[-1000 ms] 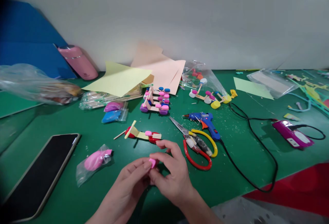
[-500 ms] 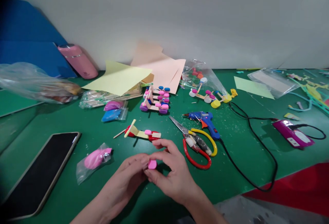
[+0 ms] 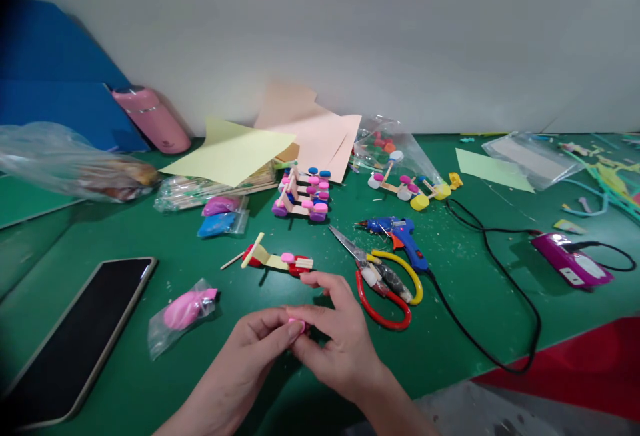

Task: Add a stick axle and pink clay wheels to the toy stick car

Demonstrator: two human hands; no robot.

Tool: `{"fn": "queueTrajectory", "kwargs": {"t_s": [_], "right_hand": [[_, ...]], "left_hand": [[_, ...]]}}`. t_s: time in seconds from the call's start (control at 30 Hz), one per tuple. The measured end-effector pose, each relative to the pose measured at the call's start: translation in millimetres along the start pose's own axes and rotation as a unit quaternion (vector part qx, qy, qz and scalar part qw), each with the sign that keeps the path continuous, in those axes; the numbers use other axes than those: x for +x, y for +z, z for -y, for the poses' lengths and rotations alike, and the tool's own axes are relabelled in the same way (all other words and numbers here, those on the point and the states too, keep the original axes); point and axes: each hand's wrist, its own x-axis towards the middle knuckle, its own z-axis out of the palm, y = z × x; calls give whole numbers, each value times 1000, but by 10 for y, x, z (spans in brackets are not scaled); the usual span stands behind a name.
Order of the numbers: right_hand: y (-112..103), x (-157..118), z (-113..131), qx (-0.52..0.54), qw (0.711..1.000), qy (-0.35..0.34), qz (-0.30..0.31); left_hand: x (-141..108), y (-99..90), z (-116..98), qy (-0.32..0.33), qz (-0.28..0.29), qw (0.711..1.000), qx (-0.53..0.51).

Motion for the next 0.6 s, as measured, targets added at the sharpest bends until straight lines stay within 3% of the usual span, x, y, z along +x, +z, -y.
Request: {"fn": "queueTrajectory", "kwargs": {"t_s": [0.6], "right_hand": [[17, -35, -42, -13, 1000, 1, -12]], "left_hand": [[14, 8, 32, -21, -9, 999, -43]]}}
